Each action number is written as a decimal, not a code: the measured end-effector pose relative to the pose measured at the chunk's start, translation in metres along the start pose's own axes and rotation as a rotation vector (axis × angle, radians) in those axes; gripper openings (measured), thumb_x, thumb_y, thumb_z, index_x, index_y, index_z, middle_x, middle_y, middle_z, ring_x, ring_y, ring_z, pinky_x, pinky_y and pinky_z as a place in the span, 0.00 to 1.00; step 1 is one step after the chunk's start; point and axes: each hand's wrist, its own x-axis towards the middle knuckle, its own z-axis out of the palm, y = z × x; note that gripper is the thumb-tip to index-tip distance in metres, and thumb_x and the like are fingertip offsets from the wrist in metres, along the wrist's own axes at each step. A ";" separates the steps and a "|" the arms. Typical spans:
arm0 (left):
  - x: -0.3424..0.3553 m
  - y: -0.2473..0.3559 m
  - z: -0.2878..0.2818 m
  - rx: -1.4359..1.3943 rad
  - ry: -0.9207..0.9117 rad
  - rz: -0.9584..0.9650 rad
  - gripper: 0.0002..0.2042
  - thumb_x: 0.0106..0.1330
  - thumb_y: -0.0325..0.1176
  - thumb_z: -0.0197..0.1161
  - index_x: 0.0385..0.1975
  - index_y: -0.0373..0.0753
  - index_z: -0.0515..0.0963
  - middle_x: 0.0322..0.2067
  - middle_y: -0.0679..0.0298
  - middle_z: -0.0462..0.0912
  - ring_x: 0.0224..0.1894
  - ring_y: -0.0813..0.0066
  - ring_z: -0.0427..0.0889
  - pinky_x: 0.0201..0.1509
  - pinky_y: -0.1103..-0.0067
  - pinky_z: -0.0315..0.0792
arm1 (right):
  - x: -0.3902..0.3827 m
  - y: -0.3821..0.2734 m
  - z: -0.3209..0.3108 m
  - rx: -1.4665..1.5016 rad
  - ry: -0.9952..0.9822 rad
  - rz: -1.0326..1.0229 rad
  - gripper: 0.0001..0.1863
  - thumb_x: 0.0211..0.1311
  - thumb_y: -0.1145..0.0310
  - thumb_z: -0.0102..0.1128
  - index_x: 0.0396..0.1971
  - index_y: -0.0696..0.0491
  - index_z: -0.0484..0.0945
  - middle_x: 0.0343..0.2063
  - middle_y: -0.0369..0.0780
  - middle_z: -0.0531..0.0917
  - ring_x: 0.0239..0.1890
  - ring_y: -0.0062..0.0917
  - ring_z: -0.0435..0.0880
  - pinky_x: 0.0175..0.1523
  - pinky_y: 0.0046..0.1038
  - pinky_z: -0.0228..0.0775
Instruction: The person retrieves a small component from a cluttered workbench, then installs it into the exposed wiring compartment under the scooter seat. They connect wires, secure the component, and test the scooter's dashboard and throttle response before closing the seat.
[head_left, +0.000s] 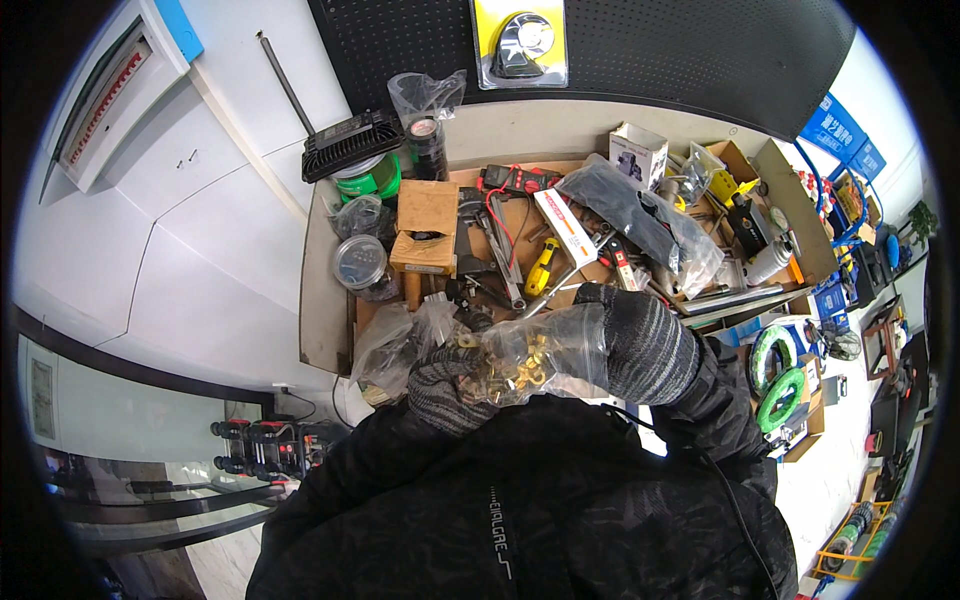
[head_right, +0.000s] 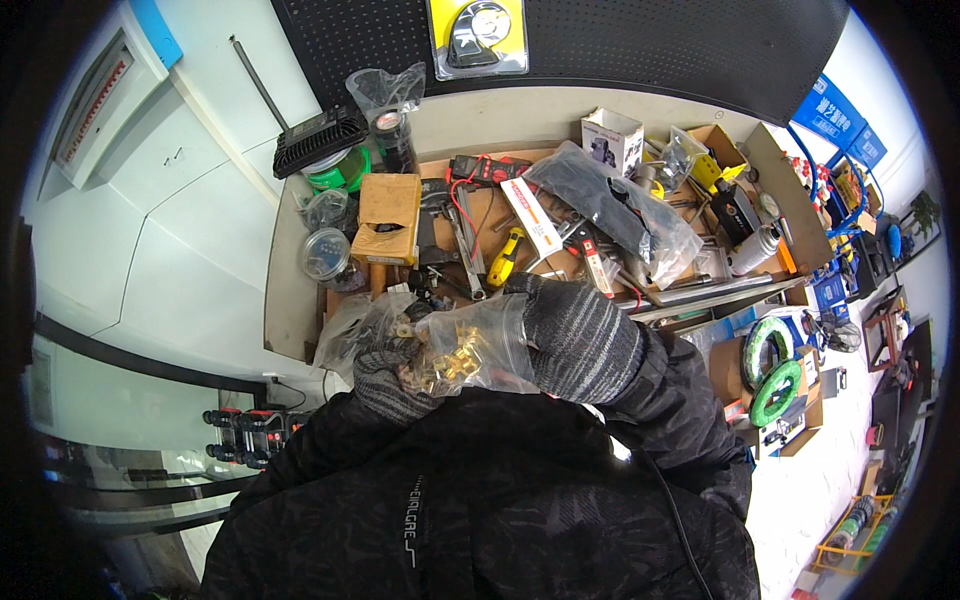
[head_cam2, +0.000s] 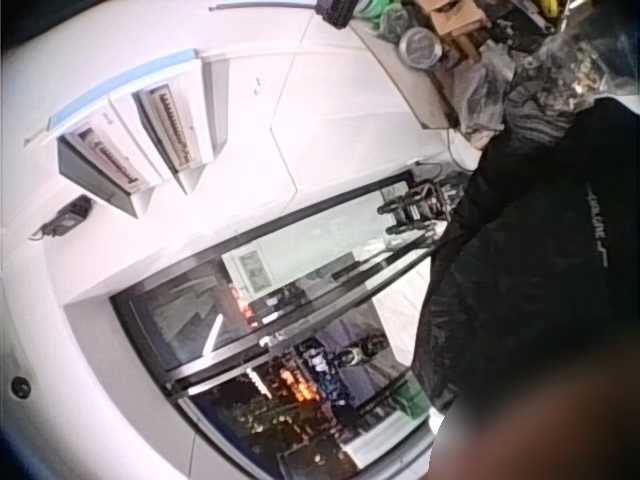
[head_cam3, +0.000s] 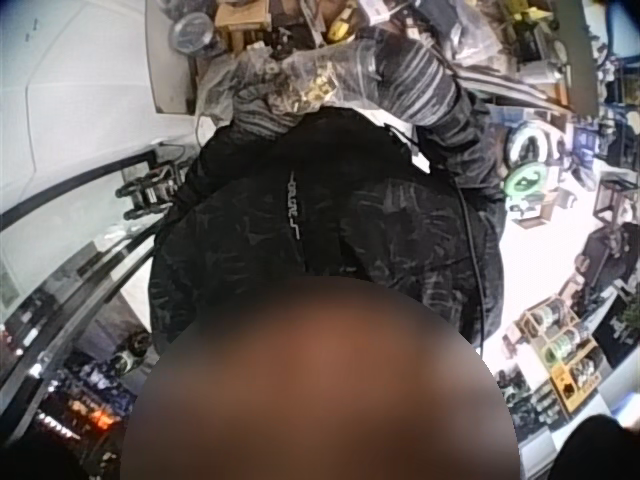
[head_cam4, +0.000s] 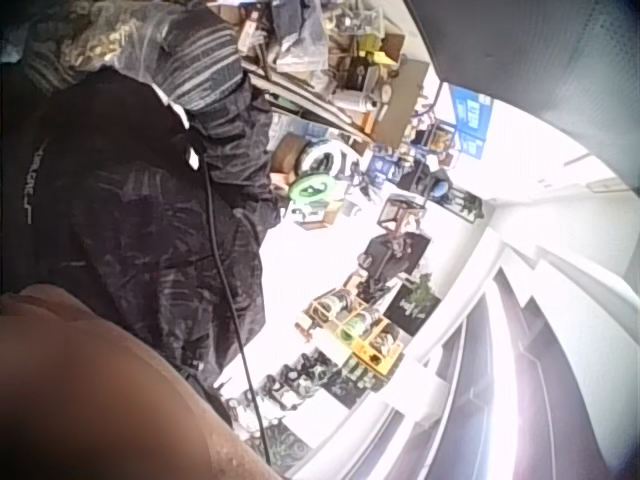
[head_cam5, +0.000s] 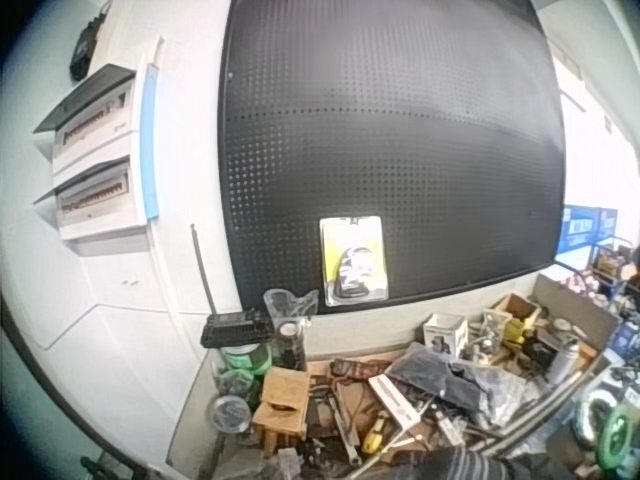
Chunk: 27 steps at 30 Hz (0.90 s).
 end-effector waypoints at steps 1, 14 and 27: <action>0.002 -0.004 0.000 0.034 0.036 0.092 0.24 0.79 0.41 0.50 0.70 0.37 0.64 0.65 0.54 0.73 0.67 0.61 0.73 0.73 0.66 0.68 | 0.001 0.003 0.001 -0.083 0.006 -0.041 0.17 0.60 0.67 0.75 0.48 0.55 0.86 0.46 0.45 0.88 0.46 0.35 0.89 0.54 0.34 0.82; 0.002 -0.005 0.002 -0.075 0.093 0.110 0.29 0.73 0.42 0.57 0.70 0.34 0.61 0.65 0.51 0.72 0.67 0.56 0.73 0.73 0.59 0.68 | 0.003 0.016 0.015 0.146 -0.028 0.048 0.21 0.57 0.68 0.78 0.50 0.56 0.85 0.46 0.44 0.88 0.50 0.34 0.88 0.58 0.37 0.82; -0.002 -0.010 0.003 -0.160 0.032 -0.185 0.21 0.76 0.35 0.50 0.64 0.30 0.67 0.62 0.47 0.75 0.64 0.54 0.77 0.72 0.58 0.71 | -0.005 0.024 0.014 -0.295 -0.007 -0.114 0.20 0.57 0.59 0.74 0.45 0.55 0.86 0.40 0.46 0.86 0.39 0.41 0.87 0.45 0.37 0.81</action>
